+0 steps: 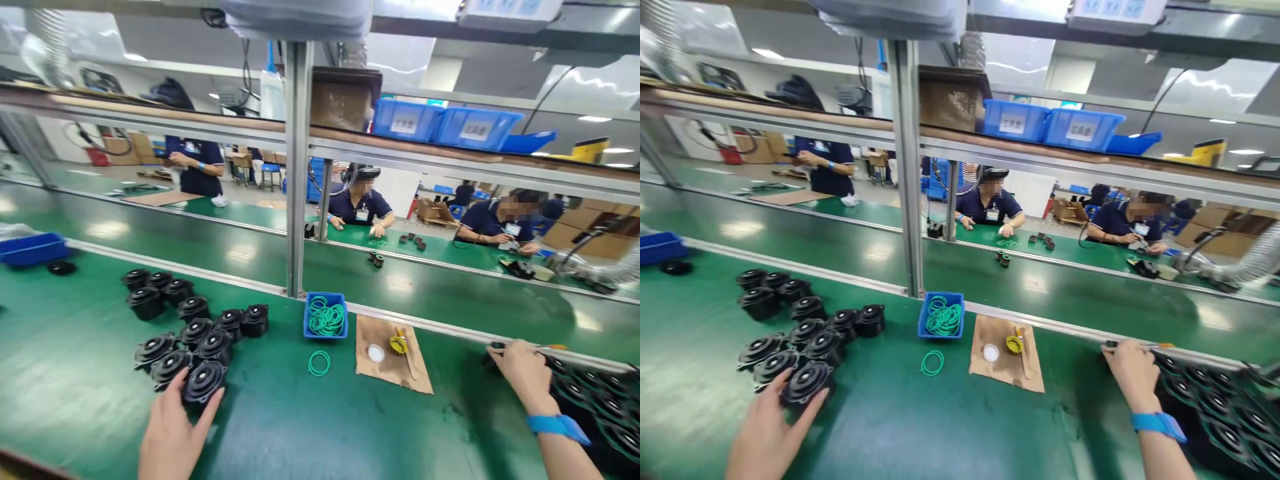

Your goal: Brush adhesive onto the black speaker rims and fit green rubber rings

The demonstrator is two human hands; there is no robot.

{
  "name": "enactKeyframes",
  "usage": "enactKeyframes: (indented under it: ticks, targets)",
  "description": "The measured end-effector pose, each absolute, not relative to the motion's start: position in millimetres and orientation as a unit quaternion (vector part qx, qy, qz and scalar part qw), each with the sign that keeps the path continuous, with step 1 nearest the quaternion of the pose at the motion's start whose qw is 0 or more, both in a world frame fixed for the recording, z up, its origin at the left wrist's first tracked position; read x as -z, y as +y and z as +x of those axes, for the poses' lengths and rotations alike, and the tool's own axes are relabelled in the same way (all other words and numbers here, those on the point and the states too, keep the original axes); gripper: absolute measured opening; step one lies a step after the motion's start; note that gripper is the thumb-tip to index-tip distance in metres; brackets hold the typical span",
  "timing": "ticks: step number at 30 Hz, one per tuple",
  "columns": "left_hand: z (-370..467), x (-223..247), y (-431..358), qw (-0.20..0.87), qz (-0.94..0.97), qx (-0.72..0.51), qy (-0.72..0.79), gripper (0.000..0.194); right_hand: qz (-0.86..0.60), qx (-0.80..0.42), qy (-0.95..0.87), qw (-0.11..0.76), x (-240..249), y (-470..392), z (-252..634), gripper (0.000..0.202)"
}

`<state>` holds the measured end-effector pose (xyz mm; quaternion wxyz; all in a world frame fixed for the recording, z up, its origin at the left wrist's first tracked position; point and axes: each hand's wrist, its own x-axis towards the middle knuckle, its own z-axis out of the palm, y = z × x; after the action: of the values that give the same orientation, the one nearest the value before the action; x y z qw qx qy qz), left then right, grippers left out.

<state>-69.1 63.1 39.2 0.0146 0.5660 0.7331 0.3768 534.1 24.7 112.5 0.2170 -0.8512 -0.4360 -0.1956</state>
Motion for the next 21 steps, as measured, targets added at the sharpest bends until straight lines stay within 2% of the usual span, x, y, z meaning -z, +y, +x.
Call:
enactKeyframes:
  ticks: [5,9,11,15,21]
  targets:
    - [-44,-34,46,0.093,0.599,-0.403,0.686,0.072,-0.720,0.123,-0.625,0.276,-107,65,454,0.031]
    - [-16,-33,28,0.170,0.672,-0.392,0.605,0.054,-0.558,0.068,-0.788,0.251,-94,95,348,0.016]
    - [-6,-33,19,0.201,0.691,-0.386,0.578,0.055,-0.469,0.065,-0.853,0.219,-82,100,300,0.011]
    - [1,-30,8,0.238,0.686,-0.404,0.556,0.061,-0.364,0.106,-0.909,0.172,-56,94,239,0.021]
    - [4,-21,5,0.286,0.685,-0.418,0.524,0.077,-0.303,0.172,-0.907,0.237,-28,86,232,0.031]
